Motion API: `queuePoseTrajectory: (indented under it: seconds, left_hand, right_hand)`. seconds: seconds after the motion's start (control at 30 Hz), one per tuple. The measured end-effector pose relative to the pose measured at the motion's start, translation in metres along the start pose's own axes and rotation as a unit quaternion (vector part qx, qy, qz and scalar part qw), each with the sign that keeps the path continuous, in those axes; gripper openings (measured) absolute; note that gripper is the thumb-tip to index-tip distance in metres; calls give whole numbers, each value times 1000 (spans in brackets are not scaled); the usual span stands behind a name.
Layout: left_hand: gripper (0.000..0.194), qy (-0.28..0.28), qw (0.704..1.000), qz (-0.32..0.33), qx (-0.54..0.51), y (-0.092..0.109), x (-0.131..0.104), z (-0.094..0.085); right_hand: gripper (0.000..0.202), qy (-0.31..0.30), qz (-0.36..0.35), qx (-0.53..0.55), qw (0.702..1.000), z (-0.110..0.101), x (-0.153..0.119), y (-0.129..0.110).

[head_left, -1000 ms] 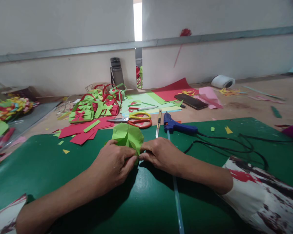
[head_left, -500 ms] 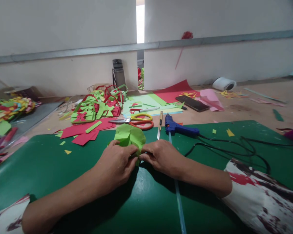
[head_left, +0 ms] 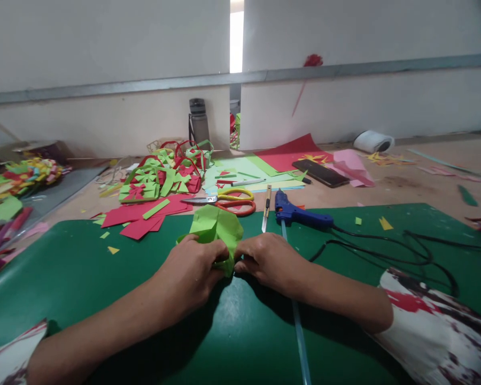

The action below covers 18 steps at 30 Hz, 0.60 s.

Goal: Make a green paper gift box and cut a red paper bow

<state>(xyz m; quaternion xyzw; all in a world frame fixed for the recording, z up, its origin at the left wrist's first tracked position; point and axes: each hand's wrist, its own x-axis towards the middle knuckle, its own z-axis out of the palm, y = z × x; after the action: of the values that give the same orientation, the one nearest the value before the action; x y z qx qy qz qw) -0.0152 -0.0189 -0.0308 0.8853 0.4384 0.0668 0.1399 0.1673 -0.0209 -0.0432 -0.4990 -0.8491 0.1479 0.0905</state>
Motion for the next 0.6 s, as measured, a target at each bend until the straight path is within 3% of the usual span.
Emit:
queuePoseTrajectory:
  seconds: [0.6]
  left_hand:
    - [8, -12, 999, 33, 23, 0, 1, 0]
  right_hand:
    - [18, 6, 7, -67, 998, 2, 1, -3]
